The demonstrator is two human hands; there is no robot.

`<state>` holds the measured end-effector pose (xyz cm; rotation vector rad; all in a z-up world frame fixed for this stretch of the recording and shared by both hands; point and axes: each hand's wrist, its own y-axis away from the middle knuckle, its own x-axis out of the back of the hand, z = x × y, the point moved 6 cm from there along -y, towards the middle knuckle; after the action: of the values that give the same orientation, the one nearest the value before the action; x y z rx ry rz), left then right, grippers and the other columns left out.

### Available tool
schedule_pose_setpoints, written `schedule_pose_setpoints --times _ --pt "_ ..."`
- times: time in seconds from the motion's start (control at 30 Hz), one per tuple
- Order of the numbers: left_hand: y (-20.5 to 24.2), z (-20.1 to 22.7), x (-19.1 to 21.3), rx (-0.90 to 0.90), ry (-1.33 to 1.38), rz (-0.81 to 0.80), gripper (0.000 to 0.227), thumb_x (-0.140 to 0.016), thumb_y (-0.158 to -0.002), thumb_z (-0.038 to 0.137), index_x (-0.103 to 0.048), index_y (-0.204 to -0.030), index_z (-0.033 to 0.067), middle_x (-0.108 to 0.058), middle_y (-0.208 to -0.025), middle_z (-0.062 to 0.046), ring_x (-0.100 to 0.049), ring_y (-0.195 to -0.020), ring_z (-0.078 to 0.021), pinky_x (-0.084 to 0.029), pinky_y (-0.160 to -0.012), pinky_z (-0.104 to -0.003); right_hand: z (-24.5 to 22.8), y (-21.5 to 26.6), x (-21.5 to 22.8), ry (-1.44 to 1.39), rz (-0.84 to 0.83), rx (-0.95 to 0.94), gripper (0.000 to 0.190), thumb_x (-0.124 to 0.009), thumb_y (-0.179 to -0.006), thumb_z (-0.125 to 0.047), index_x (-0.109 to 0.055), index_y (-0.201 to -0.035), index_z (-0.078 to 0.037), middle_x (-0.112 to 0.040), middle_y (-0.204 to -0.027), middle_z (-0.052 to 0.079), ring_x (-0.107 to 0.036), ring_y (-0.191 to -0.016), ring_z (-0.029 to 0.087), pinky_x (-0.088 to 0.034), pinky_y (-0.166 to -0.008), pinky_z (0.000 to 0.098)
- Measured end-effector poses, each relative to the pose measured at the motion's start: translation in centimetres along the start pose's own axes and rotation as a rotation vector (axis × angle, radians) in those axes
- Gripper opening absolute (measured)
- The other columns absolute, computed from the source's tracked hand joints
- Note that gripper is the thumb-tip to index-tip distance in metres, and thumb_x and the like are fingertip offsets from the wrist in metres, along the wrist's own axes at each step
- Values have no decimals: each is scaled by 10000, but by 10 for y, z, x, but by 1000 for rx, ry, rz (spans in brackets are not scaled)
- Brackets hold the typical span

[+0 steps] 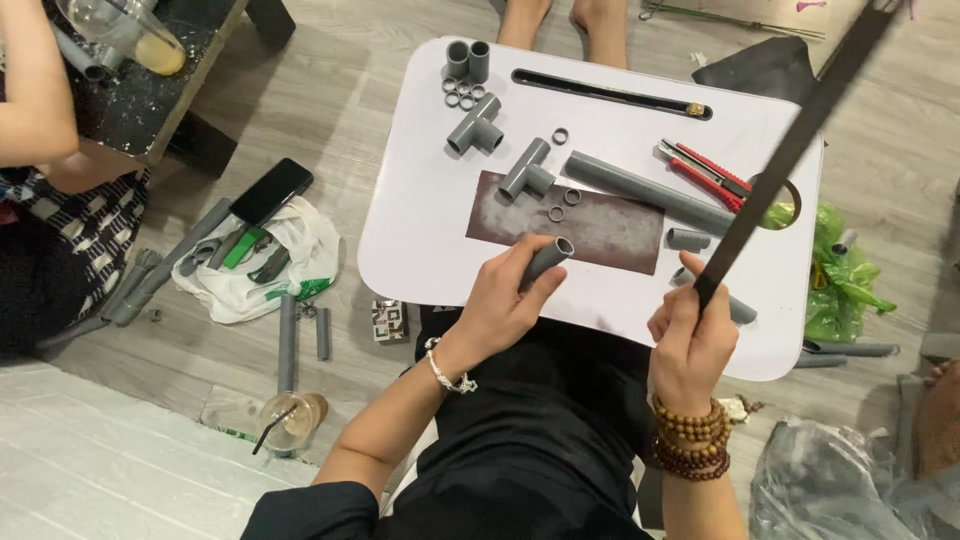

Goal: Trimming and cleaning the edges of PVC pipe segments using a utility knife and a metal blade on a small table.

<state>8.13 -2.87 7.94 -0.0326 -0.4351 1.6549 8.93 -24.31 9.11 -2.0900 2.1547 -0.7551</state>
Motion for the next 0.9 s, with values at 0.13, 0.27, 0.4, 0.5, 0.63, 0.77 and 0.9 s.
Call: schedule_pose_setpoints --times 0.13,0.27,0.4,0.5,0.63,0.77,0.9 --pt "-8 12 4 -26 -27 -26 273 -521 -1114 289 -624 -1248 75 -603 -772 -99 -648 -671 -234 -564 -619 -352 0 27 -5 310 -92 194 404 -520 -1081 -10 -614 -1465 75 -730 -1241 295 -691 -1147 453 -575 -879 478" --pt "-8 12 -1 -47 -99 -9 296 -550 -1109 293 -605 -1260 45 -650 -859 -148 -700 -749 -315 -586 -679 -397 -12 41 -16 309 -112 188 399 -514 -1088 -32 -627 -1465 41 -736 -1289 242 -697 -1186 390 -577 -937 444" --pt "-7 9 -3 -69 -91 26 259 -611 -1083 242 -608 -1255 49 -678 -897 -147 -716 -828 -347 -600 -716 -417 -18 45 -25 339 -152 188 421 -540 -1064 35 -621 -1478 32 -766 -1133 223 -749 -1046 381 -604 -849 424" --pt "-8 7 -2 -102 -95 48 253 -661 -1059 214 -624 -1251 54 -687 -913 -140 -720 -858 -355 -615 -734 -416 -11 48 -28 354 -161 182 438 -543 -1065 28 -613 -1497 11 -768 -1073 193 -758 -984 367 -603 -798 403" --pt "-6 7 0 -177 -231 76 265 -703 -1033 216 -645 -1249 73 -693 -948 -100 -729 -901 -321 -626 -770 -416 -15 47 -30 423 -163 204 451 -546 -1066 19 -600 -1514 -5 -761 -1007 154 -762 -904 342 -600 -736 381" --pt "1 2 -10 -198 -301 41 256 -701 -1032 214 -665 -1247 82 -662 -908 -66 -724 -885 -271 -630 -771 -382 -18 41 -33 458 -161 197 449 -530 -1079 6 -584 -1524 -9 -752 -1000 156 -763 -914 346 -600 -716 392" --pt "1 -3 -7 -223 -398 83 242 -696 -1036 239 -679 -1234 102 -659 -889 -36 -716 -846 -246 -620 -732 -353 -13 41 -37 440 -184 175 447 -530 -1073 22 -582 -1517 -5 -752 -1012 187 -765 -920 358 -610 -708 398"
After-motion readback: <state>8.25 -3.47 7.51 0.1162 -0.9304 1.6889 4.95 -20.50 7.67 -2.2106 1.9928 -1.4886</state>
